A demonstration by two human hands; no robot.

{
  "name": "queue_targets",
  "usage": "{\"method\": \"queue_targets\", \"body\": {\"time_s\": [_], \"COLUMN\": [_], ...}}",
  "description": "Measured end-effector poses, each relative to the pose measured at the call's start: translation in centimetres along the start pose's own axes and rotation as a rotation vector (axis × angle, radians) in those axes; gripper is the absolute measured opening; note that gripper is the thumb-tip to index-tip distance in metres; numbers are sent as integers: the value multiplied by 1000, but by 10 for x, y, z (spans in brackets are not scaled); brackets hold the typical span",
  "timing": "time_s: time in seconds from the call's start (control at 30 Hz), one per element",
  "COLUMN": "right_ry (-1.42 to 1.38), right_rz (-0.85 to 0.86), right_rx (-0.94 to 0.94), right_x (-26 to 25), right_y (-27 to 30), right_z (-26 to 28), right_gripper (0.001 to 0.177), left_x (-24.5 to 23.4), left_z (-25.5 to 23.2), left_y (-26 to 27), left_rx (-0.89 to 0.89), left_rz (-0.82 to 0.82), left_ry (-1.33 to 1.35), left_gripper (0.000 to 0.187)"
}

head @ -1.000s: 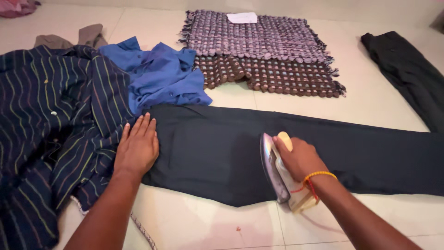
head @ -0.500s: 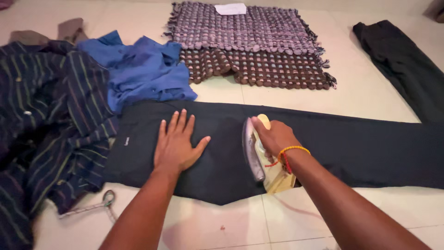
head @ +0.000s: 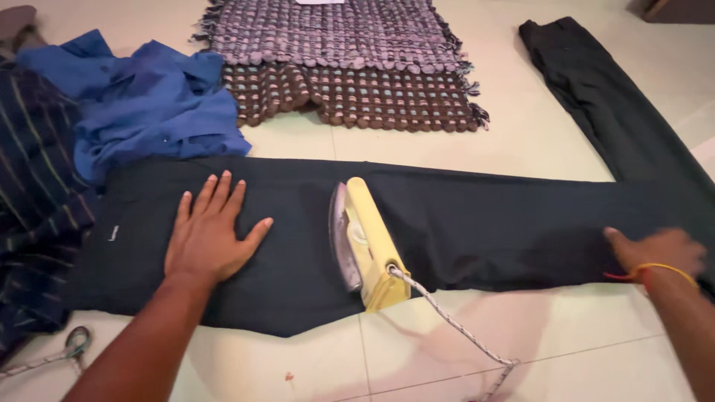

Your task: The person irons a pair of dark trousers laid flat on the floor using a handheld electric iron. They repeatedly smooth the fabric with one hand while moving the iron back and forth, then flip the trousers to iron the other side.

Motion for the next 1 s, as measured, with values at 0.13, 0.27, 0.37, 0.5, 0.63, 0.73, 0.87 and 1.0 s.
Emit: {"method": "queue_targets", "body": {"time_s": [0.13,0.27,0.37,0.5,0.63,0.73,0.87,1.0], "right_ry": [-279,-438,-428,-362,-489,-858,-1038,-793], "right_rz": [446,566,536,373,108,218,899,1018], "right_rx": [509,674,628,441,132,-41,-27,-308], "right_x": [81,114,119,97,-1,-112,-203,-257], "right_y": [-15,-8,-11,-23,-17,22,148,240], "right_z": [-80,-82,-86,-79,-13,84,217,301], "right_gripper": [93,83,76,67,58,51,49,65], "left_x": [1,0,1,6,6,3,-1,-5], "left_z": [-1,-2,-2,-2,-1,-1,-2,-3], "left_y": [1,0,-1,1,0,0,0,0], "left_rx": [6,10,12,59,68,58,49,34], "left_rz": [-6,-8,4,-5,-22,-19,-24,14], "left_ry": [-7,-11,5,4,-20,0,8,-1], "left_gripper": [87,85,85,82,83,83,83,85]}}
Point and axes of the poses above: each hand's wrist, its own y-axis away from the middle knuckle, its own x-axis out of the palm, z = x × y, the point moved 5 cm from there along -y, towards the middle knuckle, and after that the axes turned 13 degrees about -z, right-handed, at the moved point
